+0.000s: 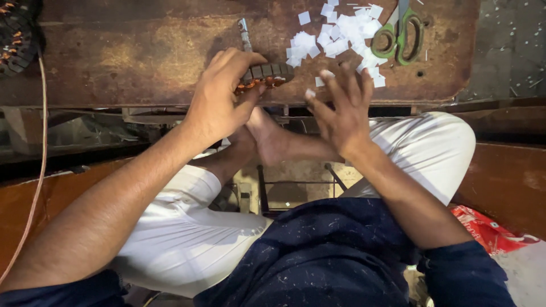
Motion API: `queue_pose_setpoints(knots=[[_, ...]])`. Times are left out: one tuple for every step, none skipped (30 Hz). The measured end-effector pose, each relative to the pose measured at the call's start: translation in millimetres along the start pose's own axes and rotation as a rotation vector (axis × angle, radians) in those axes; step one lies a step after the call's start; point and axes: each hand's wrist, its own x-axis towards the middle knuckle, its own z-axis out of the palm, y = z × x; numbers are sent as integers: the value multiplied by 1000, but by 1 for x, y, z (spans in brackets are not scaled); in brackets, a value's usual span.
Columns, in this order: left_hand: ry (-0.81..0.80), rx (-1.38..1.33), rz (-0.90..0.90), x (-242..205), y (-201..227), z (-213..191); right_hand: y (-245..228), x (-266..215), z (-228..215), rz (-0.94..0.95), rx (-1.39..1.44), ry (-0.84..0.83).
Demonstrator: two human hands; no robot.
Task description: The person inserts small white paper pieces into the slots of a cylindrical electrical component with copper windings. They repeatedly pick up the paper pieces and place them into the slots, occasionally rotating the component to access different areas.
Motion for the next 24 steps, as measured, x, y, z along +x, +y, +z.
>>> queue_pose_setpoints(knots=[[-6, -4, -9, 1, 0, -1, -2, 2, 0, -4, 41, 61], [-12, -53, -34, 1, 1, -1, -5, 5, -2, -8, 82, 121], [-18, -102, -58, 2, 2, -2, -8, 10, -4, -12, 122, 182], [-23, -151, -85, 1, 3, -3, -12, 14, -8, 237, 346, 155], [24, -92, 16, 2, 4, -1, -19, 15, -15, 485, 568, 120], [67, -32, 119, 4, 6, 2, -25, 19, -21, 735, 790, 80], [109, 28, 224, 6, 9, 5, -30, 26, -26, 738, 993, 86], [105, 11, 219, 8, 12, 7, -33, 33, -31, 734, 1194, 98], [101, -6, 214, 9, 17, 8, -36, 41, -35, 724, 1396, 108], [101, -21, 212, 10, 21, 9, -40, 49, -39, 736, 1457, 124], [88, -41, 173, 10, 24, 8, -43, 56, -43, 747, 1520, 139], [78, -61, 133, 10, 26, 6, -46, 61, -45, 756, 1582, 150], [67, -81, 93, 10, 28, 5, -49, 66, -45, 776, 1723, 167], [63, -106, 75, 10, 29, 4, -51, 69, -45, 799, 1862, 184], [60, -132, 56, 11, 30, 4, -51, 71, -45, 819, 2001, 200], [56, -156, 38, 13, 31, 3, -51, 72, -45, 794, 2002, 166], [64, -169, 38, 15, 31, 2, -49, 73, -46, 768, 2002, 132], [74, -182, 33, 15, 32, 2, -47, 73, -47, 745, 2003, 93], [84, -194, 28, 16, 32, 2, -44, 73, -49, 732, 1965, 62], [93, -194, 43, 16, 32, 3, -40, 73, -51, 723, 1927, 27], [103, -194, 58, 17, 32, 4, -36, 74, -53, 713, 1889, -8], [109, -197, 71, 16, 32, 5, -34, 73, -55, 724, 1773, -36], [113, -197, 68, 15, 32, 6, -33, 73, -57, 732, 1657, -62], [114, -198, 71, 15, 31, 8, -31, 73, -58, 737, 1537, -81]])
